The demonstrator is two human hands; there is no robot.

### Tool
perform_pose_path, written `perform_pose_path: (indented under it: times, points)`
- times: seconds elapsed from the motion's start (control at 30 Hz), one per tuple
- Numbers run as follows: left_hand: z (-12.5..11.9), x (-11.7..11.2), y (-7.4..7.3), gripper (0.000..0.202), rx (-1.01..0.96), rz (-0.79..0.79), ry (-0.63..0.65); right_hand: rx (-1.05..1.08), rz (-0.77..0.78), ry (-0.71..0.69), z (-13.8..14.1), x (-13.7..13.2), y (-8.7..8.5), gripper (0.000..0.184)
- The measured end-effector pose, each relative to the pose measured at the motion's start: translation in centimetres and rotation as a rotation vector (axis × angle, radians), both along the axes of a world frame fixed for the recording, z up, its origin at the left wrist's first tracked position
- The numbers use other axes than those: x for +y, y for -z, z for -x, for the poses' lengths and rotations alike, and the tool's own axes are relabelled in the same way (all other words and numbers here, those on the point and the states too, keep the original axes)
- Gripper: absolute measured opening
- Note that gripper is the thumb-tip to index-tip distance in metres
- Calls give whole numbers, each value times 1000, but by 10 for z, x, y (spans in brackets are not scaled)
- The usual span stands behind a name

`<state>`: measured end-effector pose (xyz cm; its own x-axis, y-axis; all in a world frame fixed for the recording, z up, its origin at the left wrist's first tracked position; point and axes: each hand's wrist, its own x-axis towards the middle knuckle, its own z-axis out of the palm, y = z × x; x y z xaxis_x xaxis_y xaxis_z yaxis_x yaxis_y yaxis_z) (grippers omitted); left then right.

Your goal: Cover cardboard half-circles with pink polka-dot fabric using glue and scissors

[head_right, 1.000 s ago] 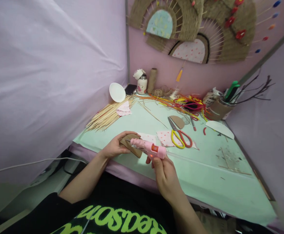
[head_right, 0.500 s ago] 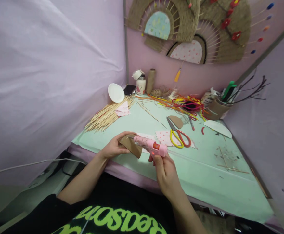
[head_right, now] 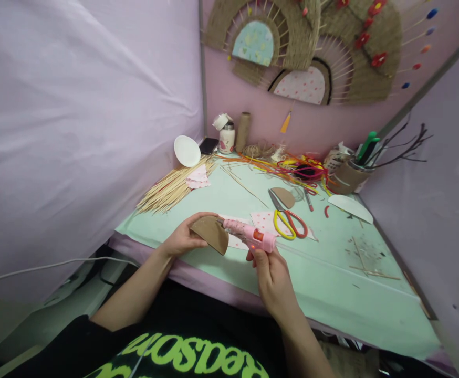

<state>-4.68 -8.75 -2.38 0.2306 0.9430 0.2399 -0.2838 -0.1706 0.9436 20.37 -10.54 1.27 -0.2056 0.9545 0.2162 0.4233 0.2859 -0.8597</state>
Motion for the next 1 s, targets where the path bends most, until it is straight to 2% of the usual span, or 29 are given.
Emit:
perform_pose_path:
  times: [0.23,0.5,0.7,1.0]
  points:
    - [0,0,-4,67,21,-47,-3,-6,16,-5,-3,-1,1,51]
    - [0,-2,-4,69,16,85,67,7,-5,-32,5,-1,-6,52]
    - [-1,-3,-6,71,18,114,56,-10,-4,-13,3,1,-5,52]
    - [1,-1,-4,68,4,28,1,9,38,-36,-4,0,-4,53]
